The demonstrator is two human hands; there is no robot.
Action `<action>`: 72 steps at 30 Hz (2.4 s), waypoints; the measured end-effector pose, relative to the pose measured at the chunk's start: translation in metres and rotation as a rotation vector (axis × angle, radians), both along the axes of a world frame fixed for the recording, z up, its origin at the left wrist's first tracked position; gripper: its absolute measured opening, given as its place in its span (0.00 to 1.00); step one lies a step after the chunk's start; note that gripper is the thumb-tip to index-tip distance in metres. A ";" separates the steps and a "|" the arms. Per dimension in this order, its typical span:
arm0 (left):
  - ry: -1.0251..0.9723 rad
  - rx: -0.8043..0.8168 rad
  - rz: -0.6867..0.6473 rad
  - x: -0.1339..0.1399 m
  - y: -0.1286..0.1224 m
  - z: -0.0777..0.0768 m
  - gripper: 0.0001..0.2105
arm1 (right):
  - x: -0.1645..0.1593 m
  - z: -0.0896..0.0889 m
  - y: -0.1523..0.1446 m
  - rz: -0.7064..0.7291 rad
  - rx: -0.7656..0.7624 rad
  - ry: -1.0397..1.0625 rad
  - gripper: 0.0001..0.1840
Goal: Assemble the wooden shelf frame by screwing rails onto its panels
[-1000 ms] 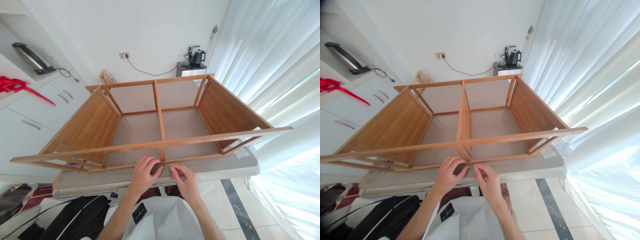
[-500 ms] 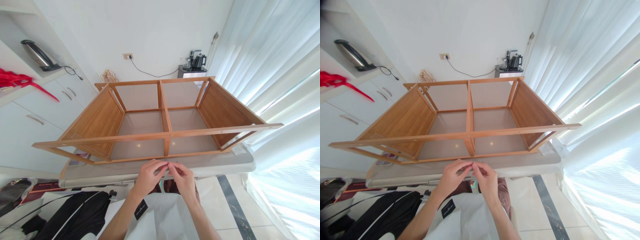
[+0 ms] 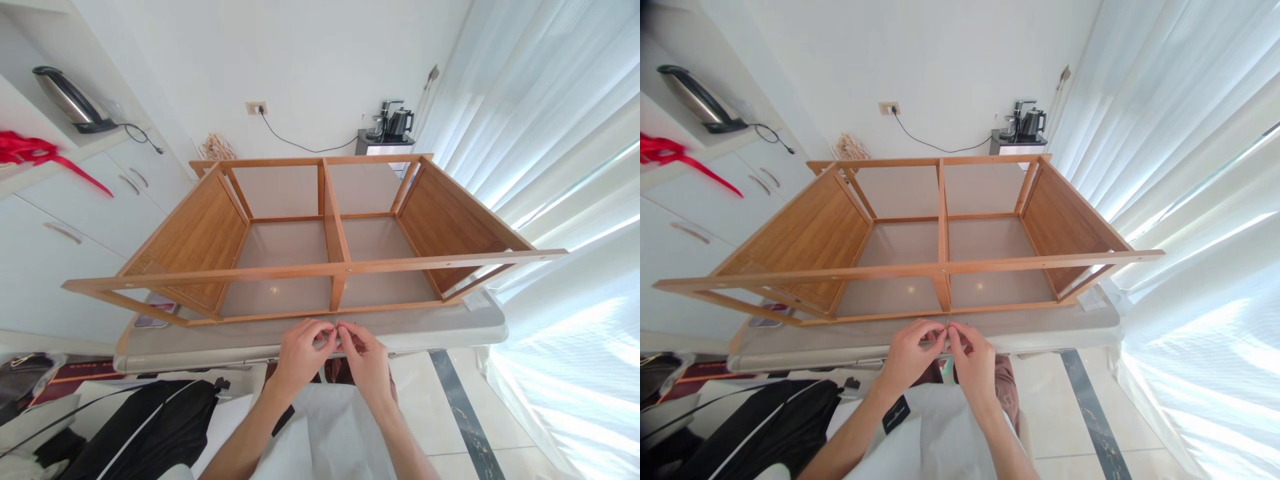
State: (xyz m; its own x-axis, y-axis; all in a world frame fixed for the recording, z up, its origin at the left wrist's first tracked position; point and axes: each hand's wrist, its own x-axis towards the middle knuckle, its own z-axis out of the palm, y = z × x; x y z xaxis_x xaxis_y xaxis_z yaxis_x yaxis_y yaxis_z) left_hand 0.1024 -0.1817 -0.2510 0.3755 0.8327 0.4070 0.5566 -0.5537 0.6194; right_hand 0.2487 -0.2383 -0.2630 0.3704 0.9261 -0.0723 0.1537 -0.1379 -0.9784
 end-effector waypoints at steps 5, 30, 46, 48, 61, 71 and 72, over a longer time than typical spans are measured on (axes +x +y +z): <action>0.093 -0.025 0.043 0.004 0.002 -0.002 0.03 | 0.009 -0.002 0.000 0.070 0.081 -0.337 0.15; 0.157 0.020 -0.049 -0.005 0.007 -0.002 0.06 | 0.020 -0.018 0.015 0.188 0.240 -0.597 0.14; 0.262 0.205 0.029 -0.001 0.028 -0.013 0.09 | 0.025 -0.022 0.021 0.201 0.332 -0.770 0.11; 0.262 0.205 0.031 -0.002 0.028 -0.013 0.09 | 0.024 -0.024 0.023 0.184 0.331 -0.777 0.11; 0.260 0.153 0.044 0.000 0.027 -0.009 0.07 | 0.015 -0.017 0.027 0.102 0.247 -0.760 0.10; 0.261 0.153 0.053 0.001 0.027 -0.009 0.07 | 0.013 -0.018 0.028 0.062 0.228 -0.728 0.08; 0.261 0.153 0.052 0.001 0.027 -0.009 0.07 | 0.012 -0.019 0.028 0.064 0.229 -0.730 0.08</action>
State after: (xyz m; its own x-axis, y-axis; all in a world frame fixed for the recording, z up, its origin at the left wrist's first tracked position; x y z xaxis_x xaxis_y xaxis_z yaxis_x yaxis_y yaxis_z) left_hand 0.1031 -0.1548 -0.2604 0.4427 0.7901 0.4240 0.7159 -0.5962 0.3635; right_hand 0.2610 -0.2103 -0.2817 0.1957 0.9095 0.3666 0.7727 0.0872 -0.6288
